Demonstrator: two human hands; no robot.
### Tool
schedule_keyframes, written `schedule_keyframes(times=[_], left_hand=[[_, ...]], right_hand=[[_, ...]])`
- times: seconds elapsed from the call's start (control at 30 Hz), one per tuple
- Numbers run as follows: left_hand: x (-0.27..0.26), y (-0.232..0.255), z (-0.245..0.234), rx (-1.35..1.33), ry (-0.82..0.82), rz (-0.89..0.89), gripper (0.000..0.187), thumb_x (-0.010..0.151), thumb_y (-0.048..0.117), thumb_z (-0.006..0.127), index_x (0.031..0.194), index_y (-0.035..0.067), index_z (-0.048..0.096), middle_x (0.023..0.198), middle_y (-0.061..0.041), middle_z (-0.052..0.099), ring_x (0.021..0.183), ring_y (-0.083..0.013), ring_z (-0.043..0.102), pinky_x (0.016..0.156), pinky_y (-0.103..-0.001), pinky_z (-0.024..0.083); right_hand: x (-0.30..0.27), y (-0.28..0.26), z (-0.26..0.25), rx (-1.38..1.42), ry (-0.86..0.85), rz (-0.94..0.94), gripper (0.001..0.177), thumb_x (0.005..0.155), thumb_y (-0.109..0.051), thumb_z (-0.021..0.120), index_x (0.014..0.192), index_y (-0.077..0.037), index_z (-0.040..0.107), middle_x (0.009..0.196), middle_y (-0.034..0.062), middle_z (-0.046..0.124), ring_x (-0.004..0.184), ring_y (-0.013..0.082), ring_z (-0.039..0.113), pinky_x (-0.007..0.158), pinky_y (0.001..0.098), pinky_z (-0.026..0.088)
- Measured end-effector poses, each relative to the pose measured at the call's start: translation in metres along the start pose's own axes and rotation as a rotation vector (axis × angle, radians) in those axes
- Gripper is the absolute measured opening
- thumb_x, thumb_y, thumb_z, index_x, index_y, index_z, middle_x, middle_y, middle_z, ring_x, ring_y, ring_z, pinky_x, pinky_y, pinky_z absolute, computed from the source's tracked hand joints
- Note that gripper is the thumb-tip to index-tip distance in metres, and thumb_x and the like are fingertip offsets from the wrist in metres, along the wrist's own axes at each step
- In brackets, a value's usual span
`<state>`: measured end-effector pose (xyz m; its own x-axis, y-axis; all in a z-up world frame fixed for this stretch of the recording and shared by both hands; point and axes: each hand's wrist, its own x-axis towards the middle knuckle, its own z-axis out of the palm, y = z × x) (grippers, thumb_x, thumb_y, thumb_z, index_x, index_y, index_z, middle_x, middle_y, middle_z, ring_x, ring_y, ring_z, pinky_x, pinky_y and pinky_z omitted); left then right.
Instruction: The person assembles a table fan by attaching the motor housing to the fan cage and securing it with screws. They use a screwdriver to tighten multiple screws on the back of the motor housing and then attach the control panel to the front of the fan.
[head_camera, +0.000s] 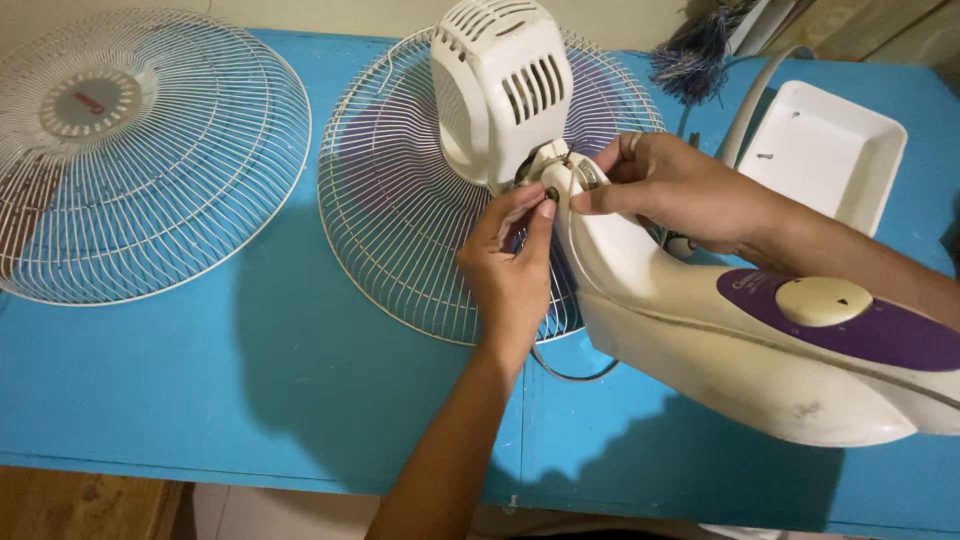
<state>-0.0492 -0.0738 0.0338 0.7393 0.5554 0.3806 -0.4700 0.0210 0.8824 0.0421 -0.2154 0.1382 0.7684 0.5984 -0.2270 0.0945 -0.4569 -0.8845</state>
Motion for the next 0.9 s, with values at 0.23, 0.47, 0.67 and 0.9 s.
schedule_keyframes(times=[0.23,0.47,0.67,0.9], left_hand=[[0.001,0.011,-0.004,0.16,-0.002,0.049,0.02,0.094,0.003,0.075,0.114,0.005,0.074,0.111,-0.008,0.078,0.1,-0.0162,0.076,0.091,-0.029,0.061],[0.003,0.019,-0.005,0.268,-0.003,0.14,0.018,0.092,0.005,0.078,0.11,0.007,0.076,0.106,-0.007,0.074,0.096,-0.0183,0.075,0.089,-0.03,0.059],[0.002,0.021,-0.004,0.223,-0.025,0.083,0.023,0.095,0.004,0.073,0.118,0.007,0.072,0.113,-0.007,0.076,0.108,-0.02,0.076,0.098,-0.031,0.058],[0.007,0.023,-0.003,0.282,-0.005,-0.019,0.015,0.1,0.007,0.07,0.114,0.002,0.069,0.106,-0.009,0.075,0.098,-0.0202,0.074,0.091,-0.033,0.058]], right_hand=[[0.001,0.0,0.001,-0.008,0.001,0.001,0.041,0.083,-0.026,0.079,0.109,0.003,0.066,0.093,0.0097,0.074,0.083,0.0137,0.067,0.074,0.0275,0.053],[0.0,0.002,0.001,0.014,-0.01,-0.033,0.042,0.083,-0.024,0.079,0.11,0.005,0.064,0.096,0.0097,0.074,0.086,0.0136,0.068,0.076,0.0271,0.054],[-0.001,0.002,-0.001,-0.04,0.004,-0.022,0.042,0.084,-0.025,0.078,0.111,0.005,0.064,0.096,0.0119,0.074,0.086,0.0147,0.07,0.077,0.0277,0.055],[-0.002,-0.003,0.001,-0.028,0.001,-0.019,0.043,0.084,-0.026,0.078,0.11,0.004,0.063,0.094,0.0101,0.072,0.083,0.0131,0.067,0.072,0.0263,0.054]])
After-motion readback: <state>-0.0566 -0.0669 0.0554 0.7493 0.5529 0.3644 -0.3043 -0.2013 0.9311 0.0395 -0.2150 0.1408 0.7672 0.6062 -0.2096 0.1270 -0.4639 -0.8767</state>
